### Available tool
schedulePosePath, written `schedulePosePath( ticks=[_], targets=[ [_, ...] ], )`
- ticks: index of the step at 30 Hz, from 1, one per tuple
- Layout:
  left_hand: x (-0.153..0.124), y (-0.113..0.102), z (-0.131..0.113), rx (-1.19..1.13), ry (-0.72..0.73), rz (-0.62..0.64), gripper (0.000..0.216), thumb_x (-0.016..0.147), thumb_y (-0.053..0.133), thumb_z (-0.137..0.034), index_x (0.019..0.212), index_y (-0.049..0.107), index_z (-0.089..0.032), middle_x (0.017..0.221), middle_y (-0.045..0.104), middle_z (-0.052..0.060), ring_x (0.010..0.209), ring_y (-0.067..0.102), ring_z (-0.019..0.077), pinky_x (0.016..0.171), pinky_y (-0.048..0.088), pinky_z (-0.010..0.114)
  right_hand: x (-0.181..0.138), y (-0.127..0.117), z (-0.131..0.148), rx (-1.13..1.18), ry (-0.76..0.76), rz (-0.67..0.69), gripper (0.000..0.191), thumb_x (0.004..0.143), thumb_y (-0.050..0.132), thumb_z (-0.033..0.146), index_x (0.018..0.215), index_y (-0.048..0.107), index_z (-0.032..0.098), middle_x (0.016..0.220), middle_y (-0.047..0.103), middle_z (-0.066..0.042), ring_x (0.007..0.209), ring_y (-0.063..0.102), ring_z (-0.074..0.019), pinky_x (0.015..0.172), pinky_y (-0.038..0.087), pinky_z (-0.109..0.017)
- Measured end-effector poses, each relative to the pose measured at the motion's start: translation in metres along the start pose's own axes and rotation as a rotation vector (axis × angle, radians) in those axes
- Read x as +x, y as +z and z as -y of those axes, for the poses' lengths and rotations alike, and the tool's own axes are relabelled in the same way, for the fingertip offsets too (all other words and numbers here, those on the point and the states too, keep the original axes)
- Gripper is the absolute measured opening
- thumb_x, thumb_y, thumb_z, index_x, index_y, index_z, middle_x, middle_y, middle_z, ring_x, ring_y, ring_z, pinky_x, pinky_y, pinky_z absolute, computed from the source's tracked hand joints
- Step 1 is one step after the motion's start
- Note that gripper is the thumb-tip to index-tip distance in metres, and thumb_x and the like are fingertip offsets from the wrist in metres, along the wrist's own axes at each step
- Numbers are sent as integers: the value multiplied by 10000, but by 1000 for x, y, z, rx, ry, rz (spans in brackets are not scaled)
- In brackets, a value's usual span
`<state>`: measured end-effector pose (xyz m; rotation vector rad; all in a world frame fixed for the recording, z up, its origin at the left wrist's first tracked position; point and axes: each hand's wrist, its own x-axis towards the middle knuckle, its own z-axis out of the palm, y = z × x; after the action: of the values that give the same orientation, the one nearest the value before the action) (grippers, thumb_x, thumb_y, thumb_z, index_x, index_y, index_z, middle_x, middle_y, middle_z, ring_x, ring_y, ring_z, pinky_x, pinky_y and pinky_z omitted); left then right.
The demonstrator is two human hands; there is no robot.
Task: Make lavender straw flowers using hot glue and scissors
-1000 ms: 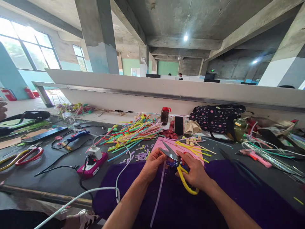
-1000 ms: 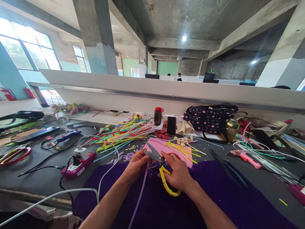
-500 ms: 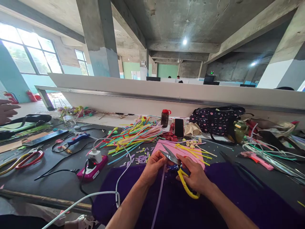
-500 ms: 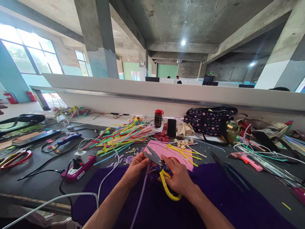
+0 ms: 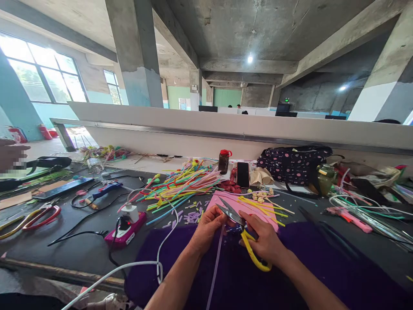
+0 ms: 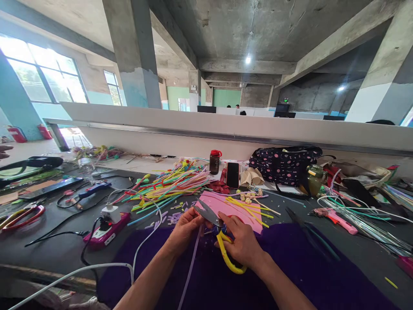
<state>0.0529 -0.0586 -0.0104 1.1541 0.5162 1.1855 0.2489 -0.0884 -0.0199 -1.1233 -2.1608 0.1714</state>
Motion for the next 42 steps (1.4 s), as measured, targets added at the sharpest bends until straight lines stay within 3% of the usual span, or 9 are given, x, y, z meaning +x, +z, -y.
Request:
schedulePosePath(
  ticks=[34,42],
  targets=[
    [1,-2,-1,-20,-30,-21,223,706,667,-303,708,489,-168,702,663,27,598,625,152,431,417,196,-1,0,0,74,6,41,569,778,590,323,1299,394,208,886,573,-64,706,511,-178,650,424,-298],
    [1,-3,-3,-73,-70,-43,202,713,658,-286,704,506,-155,801,694,74,575,624,145,417,386,187,0,-4,7,352,200,-11,523,739,584,274,1234,421,240,705,512,25,589,471,-126,564,414,-231]
  ],
)
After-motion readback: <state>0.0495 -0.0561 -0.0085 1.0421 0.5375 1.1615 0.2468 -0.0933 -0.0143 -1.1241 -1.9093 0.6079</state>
